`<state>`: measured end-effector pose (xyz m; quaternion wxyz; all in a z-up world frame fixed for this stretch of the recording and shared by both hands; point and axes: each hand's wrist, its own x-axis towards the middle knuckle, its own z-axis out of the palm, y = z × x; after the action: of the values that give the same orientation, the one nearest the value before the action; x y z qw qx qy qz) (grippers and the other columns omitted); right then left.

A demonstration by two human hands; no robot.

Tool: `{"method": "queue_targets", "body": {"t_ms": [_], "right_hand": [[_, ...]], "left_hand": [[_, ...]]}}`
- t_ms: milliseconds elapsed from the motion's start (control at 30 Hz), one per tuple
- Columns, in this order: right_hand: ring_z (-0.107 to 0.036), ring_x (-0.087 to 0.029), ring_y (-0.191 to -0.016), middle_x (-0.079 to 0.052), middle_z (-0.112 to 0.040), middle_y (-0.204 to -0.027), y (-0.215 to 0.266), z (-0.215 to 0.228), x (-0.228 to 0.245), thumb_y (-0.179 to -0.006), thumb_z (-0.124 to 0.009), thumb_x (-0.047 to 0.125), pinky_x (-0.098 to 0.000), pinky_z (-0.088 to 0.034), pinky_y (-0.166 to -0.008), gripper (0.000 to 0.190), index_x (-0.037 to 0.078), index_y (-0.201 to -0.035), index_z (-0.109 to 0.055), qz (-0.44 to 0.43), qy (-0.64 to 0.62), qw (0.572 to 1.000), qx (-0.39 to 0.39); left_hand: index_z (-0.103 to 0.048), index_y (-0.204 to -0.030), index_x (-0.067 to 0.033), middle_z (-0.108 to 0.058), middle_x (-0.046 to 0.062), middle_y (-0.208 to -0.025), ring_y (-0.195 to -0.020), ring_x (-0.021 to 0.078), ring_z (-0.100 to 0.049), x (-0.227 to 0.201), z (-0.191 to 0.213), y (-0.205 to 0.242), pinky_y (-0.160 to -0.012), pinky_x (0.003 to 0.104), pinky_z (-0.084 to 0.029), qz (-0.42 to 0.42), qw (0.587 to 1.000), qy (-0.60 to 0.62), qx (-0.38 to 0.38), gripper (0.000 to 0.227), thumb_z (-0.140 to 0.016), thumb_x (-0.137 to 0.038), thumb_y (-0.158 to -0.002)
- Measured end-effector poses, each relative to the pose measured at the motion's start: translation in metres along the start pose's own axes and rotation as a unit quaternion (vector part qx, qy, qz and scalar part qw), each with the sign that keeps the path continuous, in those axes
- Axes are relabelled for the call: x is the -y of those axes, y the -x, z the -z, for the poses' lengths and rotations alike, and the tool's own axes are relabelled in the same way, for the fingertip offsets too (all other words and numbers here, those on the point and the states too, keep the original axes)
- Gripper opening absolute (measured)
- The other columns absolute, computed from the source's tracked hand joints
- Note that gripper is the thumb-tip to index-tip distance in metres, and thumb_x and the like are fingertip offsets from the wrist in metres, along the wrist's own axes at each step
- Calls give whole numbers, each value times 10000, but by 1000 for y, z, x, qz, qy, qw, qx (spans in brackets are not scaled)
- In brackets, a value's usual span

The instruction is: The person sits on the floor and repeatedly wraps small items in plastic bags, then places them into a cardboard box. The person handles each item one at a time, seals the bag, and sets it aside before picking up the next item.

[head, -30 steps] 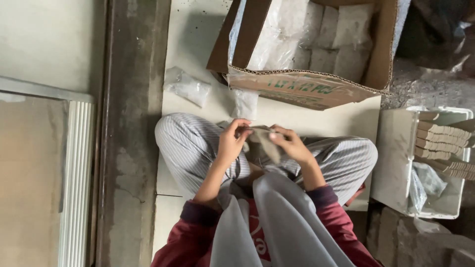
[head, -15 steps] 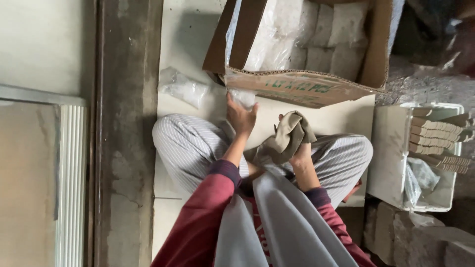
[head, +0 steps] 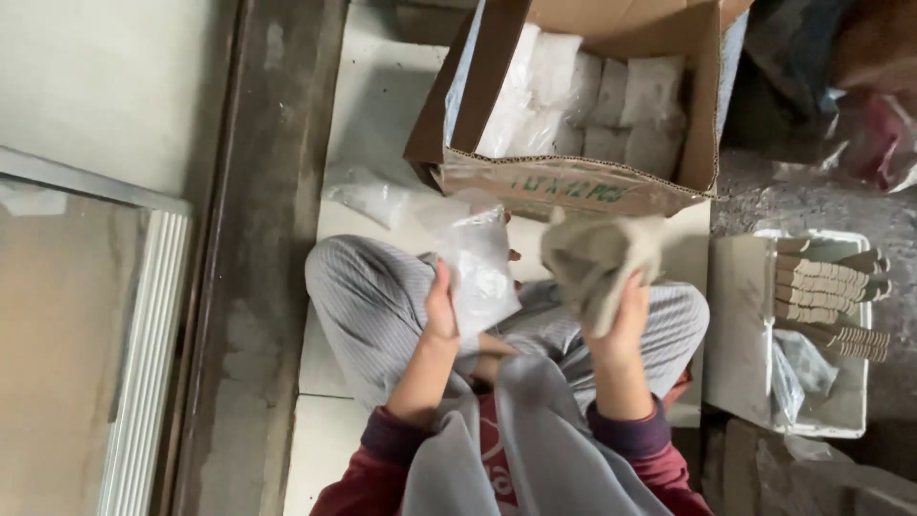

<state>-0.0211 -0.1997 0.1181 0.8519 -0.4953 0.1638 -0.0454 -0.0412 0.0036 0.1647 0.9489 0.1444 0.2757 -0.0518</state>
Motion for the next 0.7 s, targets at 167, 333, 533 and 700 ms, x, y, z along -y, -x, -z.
{"method": "queue_targets", "body": {"t_ms": [167, 333, 533, 700], "right_hand": [[-393, -506, -1447, -226, -501, -1523, 53, -143, 53, -993, -618, 335, -603, -345, -1173, 364, 43, -1193, -703, 366, 327, 822, 287], [-469, -572, -1363, -223, -555, -1477, 87, -135, 41, -1030, -540, 184, -652, -411, -1112, 302, 52, -1268, -668, 451, 403, 756, 251], [-550, -593, -1269, -263, -649, -1350, 87, -100, 35, -909, -696, 119, -683, -458, -1034, 191, -7, -1044, -744, 486, 367, 745, 271], [-396, -569, -1426, -210, -552, -1496, 74, -133, 66, -936, -711, 163, -674, -344, -1148, 287, 47, -1198, -734, 495, 382, 738, 252]], "left_hand": [[-646, -1359, -63, -642, 228, -1346, -1198, 353, -644, 20, 52, -27, -1080, 521, -482, 32, 995, 40, 80, 733, -541, -665, -956], [-634, -1347, -55, -646, 195, -1300, -1164, 309, -633, 20, 50, -23, -1072, 487, -482, -29, 993, -60, 101, 735, -530, -669, -955], [-620, -1334, -47, -652, 156, -1246, -1123, 255, -621, 20, 42, -8, -1061, 447, -482, -103, 973, -169, 117, 739, -518, -673, -955], [-609, -1322, -40, -657, 123, -1201, -1089, 210, -610, 22, 18, 15, -1053, 413, -482, -147, 944, -264, 134, 743, -508, -677, -954]]}}
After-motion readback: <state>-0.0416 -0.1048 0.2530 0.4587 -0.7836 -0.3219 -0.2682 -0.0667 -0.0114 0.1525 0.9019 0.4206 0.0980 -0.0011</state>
